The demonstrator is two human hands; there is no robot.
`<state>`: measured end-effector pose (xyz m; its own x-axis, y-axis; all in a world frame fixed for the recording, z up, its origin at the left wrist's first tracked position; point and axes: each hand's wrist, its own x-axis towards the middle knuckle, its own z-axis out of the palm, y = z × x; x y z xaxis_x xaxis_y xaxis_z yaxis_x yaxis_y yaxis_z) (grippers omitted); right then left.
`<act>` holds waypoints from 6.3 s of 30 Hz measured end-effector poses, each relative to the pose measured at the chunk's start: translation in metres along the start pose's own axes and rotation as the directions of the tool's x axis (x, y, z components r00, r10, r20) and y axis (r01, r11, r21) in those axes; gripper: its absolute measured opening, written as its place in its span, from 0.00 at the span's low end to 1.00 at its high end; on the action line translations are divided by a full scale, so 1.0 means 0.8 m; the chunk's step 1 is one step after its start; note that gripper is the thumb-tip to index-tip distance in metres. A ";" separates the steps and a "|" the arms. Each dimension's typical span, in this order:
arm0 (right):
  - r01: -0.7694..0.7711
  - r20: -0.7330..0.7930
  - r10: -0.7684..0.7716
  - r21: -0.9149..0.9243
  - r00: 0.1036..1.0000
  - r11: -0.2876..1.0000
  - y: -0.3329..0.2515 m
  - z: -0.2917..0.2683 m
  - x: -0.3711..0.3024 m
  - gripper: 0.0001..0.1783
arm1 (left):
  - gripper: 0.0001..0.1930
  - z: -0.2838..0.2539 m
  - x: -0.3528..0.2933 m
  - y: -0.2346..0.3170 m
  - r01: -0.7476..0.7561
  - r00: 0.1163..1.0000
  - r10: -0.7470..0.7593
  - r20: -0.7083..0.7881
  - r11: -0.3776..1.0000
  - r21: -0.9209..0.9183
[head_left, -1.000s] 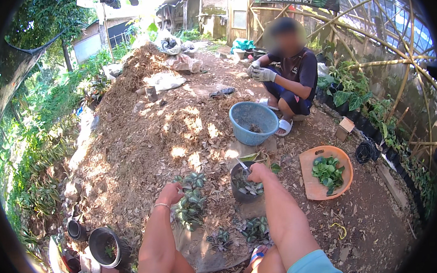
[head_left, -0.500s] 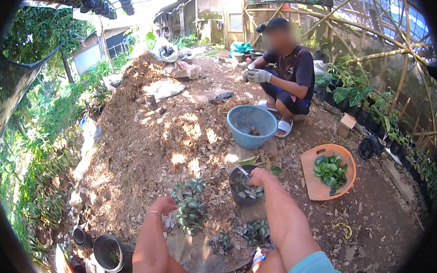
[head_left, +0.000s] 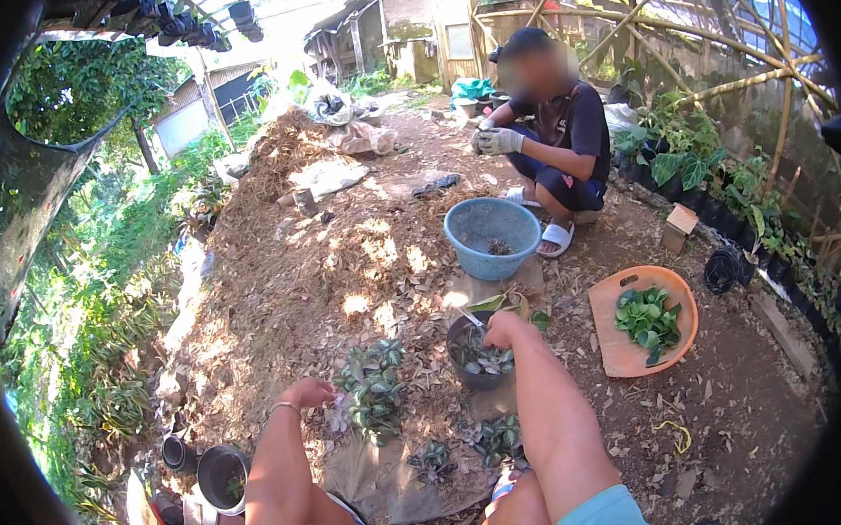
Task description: The person sits on the ground and uses shears to trim leaves from small plants. They repeatedly pick up stems, cut off leaves, and place the trimmed pieces into a nearby container. Another person is visible in the background also working with plants.
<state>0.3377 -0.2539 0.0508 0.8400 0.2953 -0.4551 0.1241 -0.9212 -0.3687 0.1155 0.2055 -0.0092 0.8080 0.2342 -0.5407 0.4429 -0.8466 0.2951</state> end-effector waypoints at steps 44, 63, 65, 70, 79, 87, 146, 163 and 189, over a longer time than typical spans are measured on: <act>0.250 -0.078 -0.296 -0.359 0.952 0.899 0.035 0.094 0.074 0.22 | 0.29 -0.047 0.055 0.153 -0.351 0.934 0.354 0.040 0.934 -0.072; 0.293 -0.173 -0.353 -0.297 0.920 0.909 0.062 0.104 0.081 0.22 | 0.28 0.007 0.049 0.145 -0.376 0.921 0.385 0.065 0.919 -0.120; 0.250 -0.260 -0.303 -0.217 0.917 0.944 0.049 0.093 0.074 0.21 | 0.27 0.010 0.039 0.159 -0.443 0.893 0.449 0.030 0.889 -0.117; 0.145 -0.510 -0.160 -0.070 0.845 0.987 0.020 0.073 0.050 0.21 | 0.24 0.010 0.013 0.187 -0.503 0.861 0.506 -0.046 0.837 -0.214; 0.107 -0.511 0.018 0.214 0.860 0.971 0.022 0.032 0.047 0.22 | 0.20 0.013 -0.022 0.195 -0.497 0.868 0.446 -0.219 0.778 -0.384; 0.295 -0.491 0.042 0.588 0.870 0.753 0.036 0.022 0.052 0.20 | 0.15 0.019 -0.033 0.193 -0.470 0.881 0.410 -0.235 0.708 -0.527; 0.629 0.283 -0.688 0.279 0.668 0.725 -0.163 0.025 -0.165 0.28 | 0.13 0.094 -0.091 0.145 -0.201 0.810 0.266 -0.523 -0.711 -0.673; 0.730 0.186 -0.736 0.113 0.651 0.674 -0.160 0.031 -0.160 0.29 | 0.05 0.086 -0.104 0.171 -0.186 0.895 0.157 -0.417 -0.720 -0.669; 0.697 0.192 -0.710 0.138 0.678 0.703 -0.171 0.027 -0.165 0.33 | 0.11 0.069 -0.105 0.154 -0.419 0.824 -0.032 -0.566 -0.706 -0.570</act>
<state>0.1987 -0.1617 0.1437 0.3803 0.9025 -0.2022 0.6002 -0.4072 -0.6885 0.0805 0.0547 0.0293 0.8714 0.4904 -0.0086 -0.4300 0.7724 0.4675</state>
